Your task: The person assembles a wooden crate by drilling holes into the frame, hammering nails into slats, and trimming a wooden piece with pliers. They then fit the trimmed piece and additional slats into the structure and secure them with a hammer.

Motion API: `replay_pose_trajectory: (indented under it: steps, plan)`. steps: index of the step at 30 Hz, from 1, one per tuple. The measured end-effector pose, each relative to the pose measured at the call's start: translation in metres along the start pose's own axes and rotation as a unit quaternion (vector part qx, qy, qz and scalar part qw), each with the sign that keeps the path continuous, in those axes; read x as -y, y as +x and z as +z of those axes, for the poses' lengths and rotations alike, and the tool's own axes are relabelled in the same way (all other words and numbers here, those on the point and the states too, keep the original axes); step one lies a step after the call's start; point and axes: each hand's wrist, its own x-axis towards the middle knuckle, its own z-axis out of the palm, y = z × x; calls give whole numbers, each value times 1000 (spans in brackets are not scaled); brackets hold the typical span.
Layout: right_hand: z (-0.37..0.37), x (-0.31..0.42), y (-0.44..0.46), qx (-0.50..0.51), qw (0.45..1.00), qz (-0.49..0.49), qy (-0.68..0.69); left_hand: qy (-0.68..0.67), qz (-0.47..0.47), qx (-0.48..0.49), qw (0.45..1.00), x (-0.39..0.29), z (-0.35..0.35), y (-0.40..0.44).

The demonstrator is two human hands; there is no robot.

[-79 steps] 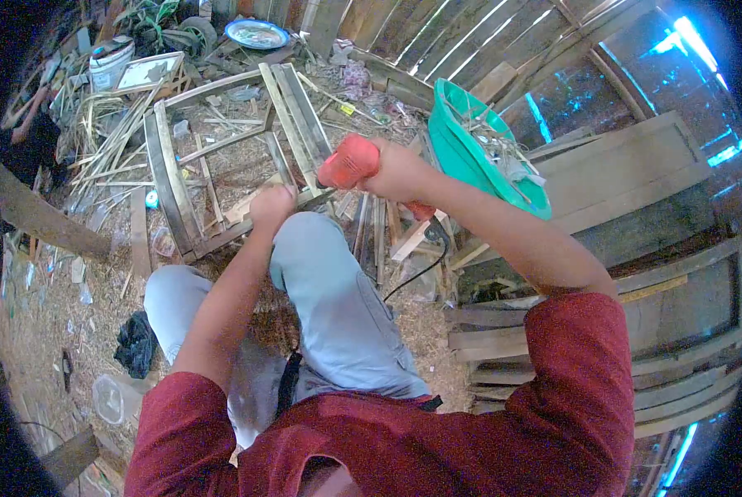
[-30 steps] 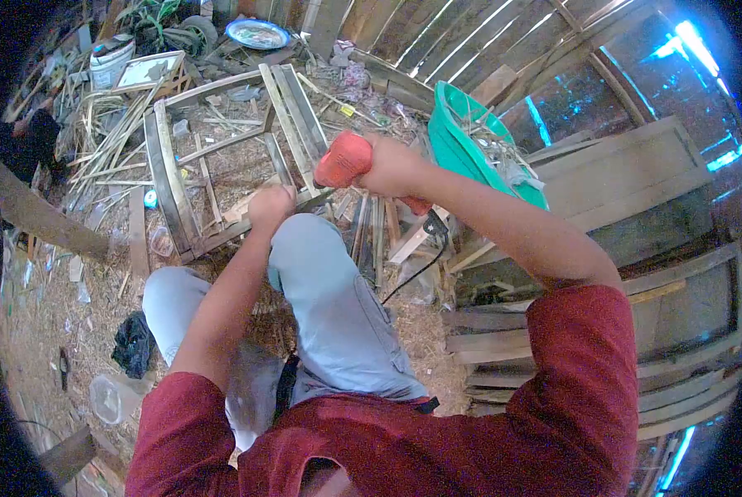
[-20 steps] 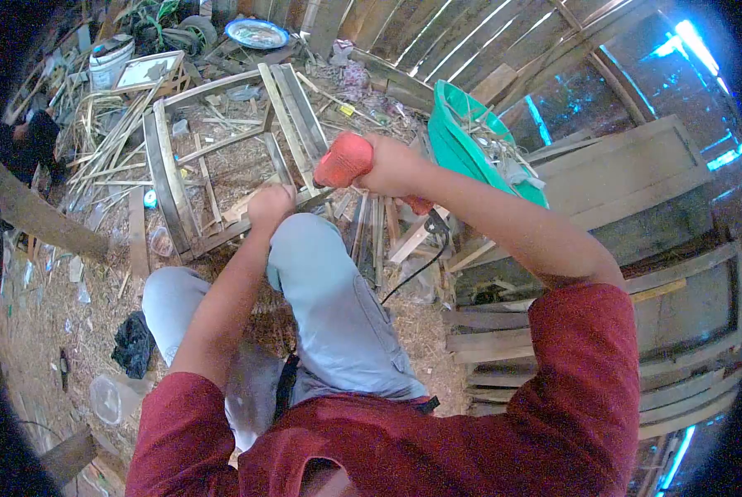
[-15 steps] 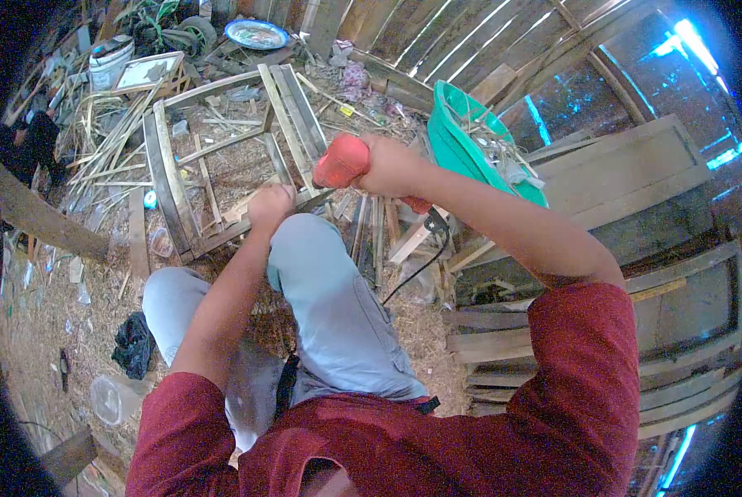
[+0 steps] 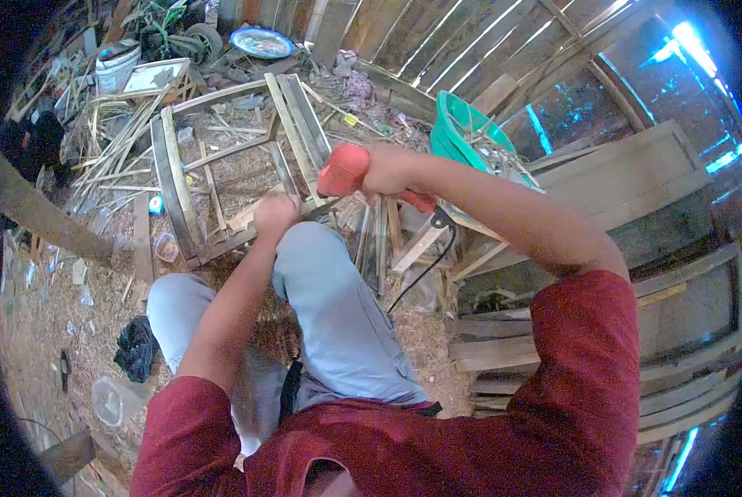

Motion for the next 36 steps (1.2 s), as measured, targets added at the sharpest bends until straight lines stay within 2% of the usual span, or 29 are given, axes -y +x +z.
replay_pose_trajectory:
  steps: [2, 8, 11, 14, 17, 20, 23, 29, 36]
  plan:
    - [-2, -6, 6, 2, 998, -28, -48, -9, -16, 5, 1000, -5, -10, -5]
    - [-8, -5, 5, 59, 995, 71, 27, -3, -9, -15, 1000, -5, -12, -8]
    - [-8, -5, 2, 13, 999, 42, -3, 1, 52, -47, 998, 8, 10, -2]
    - [-6, -10, 1, 13, 996, 49, 70, 0, 5, -30, 1000, 1, -3, -5]
    - [-9, -1, -6, 7, 998, 45, 52, 15, 31, -12, 999, 5, 2, 0]
    - [-11, 10, -7, 5, 997, 83, 2, 34, 23, 17, 999, -3, -14, -4]
    - [-10, 13, -7, 6, 998, 55, -18, 18, -7, 42, 999, -12, -34, -12]
    - [-5, 15, -7, 15, 996, 66, -51, 53, 50, 2, 997, 6, 11, -2]
    - [-2, 3, -7, 8, 997, 56, -49, 63, 81, 8, 995, 0, -9, -14]
